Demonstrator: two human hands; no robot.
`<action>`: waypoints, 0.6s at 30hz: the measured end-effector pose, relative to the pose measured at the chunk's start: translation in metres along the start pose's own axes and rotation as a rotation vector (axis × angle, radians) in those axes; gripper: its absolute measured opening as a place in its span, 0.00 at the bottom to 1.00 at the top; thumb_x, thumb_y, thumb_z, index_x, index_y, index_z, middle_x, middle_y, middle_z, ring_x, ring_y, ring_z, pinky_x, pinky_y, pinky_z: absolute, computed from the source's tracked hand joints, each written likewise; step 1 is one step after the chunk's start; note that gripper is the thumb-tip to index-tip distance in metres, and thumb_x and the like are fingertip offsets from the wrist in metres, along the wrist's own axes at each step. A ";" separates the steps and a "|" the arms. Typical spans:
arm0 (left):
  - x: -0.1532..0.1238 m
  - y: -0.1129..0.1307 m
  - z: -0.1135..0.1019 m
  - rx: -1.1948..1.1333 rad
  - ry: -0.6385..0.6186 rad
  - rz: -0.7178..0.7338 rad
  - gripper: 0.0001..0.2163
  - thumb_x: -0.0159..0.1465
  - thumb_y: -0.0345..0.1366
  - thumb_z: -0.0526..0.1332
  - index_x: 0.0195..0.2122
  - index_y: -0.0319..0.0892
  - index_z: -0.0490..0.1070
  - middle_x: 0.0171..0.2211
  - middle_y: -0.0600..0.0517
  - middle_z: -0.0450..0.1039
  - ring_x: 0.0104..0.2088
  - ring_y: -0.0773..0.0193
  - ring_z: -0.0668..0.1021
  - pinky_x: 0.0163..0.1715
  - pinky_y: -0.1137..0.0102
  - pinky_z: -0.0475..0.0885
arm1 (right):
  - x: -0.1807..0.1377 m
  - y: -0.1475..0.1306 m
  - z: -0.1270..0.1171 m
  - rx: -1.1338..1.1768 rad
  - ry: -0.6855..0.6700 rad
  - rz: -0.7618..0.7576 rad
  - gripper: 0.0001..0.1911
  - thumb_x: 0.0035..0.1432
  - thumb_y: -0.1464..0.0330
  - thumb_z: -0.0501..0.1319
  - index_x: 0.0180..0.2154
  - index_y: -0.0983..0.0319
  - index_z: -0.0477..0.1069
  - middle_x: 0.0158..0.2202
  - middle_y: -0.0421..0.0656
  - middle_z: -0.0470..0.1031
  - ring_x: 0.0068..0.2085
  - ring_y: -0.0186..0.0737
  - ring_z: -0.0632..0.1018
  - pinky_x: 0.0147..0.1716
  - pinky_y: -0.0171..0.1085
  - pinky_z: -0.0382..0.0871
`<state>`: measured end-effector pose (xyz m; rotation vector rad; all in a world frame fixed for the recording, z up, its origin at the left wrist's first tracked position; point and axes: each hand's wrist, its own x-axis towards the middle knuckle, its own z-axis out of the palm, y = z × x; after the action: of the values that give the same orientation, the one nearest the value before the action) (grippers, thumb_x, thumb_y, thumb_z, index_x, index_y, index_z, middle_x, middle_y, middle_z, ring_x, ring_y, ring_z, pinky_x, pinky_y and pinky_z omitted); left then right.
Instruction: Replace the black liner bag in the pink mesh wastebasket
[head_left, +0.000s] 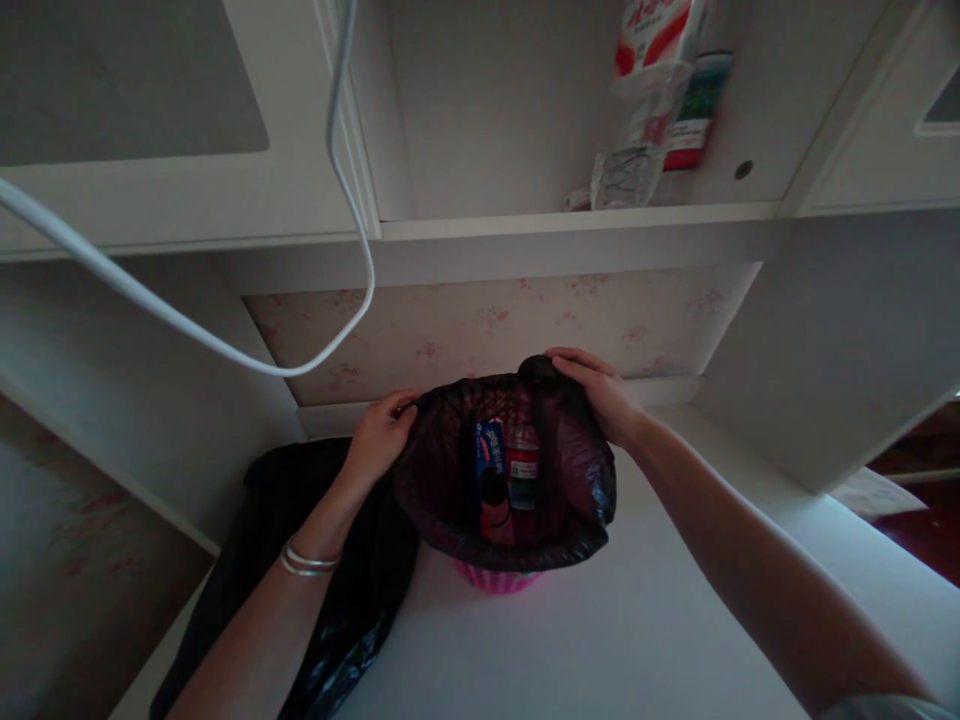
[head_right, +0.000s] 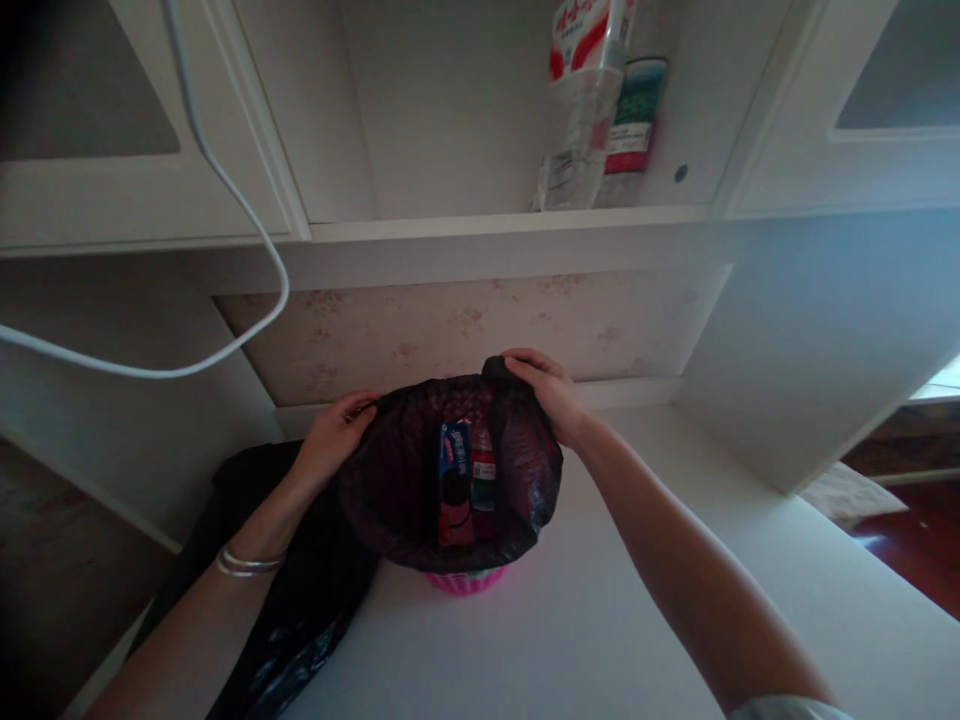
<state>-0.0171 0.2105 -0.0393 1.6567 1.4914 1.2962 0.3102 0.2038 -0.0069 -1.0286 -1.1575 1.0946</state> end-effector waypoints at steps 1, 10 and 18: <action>0.002 0.000 0.001 0.001 -0.008 -0.005 0.13 0.61 0.37 0.66 0.46 0.45 0.82 0.48 0.45 0.85 0.51 0.48 0.83 0.60 0.53 0.72 | 0.006 0.002 0.001 -0.028 0.006 0.008 0.18 0.49 0.58 0.74 0.43 0.52 0.83 0.38 0.40 0.85 0.34 0.41 0.81 0.36 0.40 0.77; 0.025 0.009 0.009 -0.162 -0.027 -0.009 0.13 0.50 0.29 0.67 0.38 0.44 0.83 0.41 0.47 0.86 0.46 0.52 0.83 0.54 0.59 0.74 | 0.008 -0.009 0.010 -0.191 -0.031 -0.240 0.24 0.42 0.68 0.73 0.46 0.52 0.84 0.51 0.39 0.84 0.54 0.50 0.80 0.63 0.50 0.69; -0.017 -0.008 -0.018 -0.494 0.169 -0.060 0.21 0.54 0.47 0.72 0.48 0.49 0.76 0.49 0.52 0.79 0.49 0.59 0.80 0.48 0.67 0.74 | -0.059 0.004 -0.038 -0.055 0.143 -0.210 0.31 0.54 0.57 0.75 0.59 0.41 0.74 0.57 0.37 0.79 0.50 0.43 0.81 0.52 0.43 0.76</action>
<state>-0.0349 0.1925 -0.0447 1.2002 1.1713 1.6428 0.3432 0.1443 -0.0252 -0.9874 -1.1559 0.8150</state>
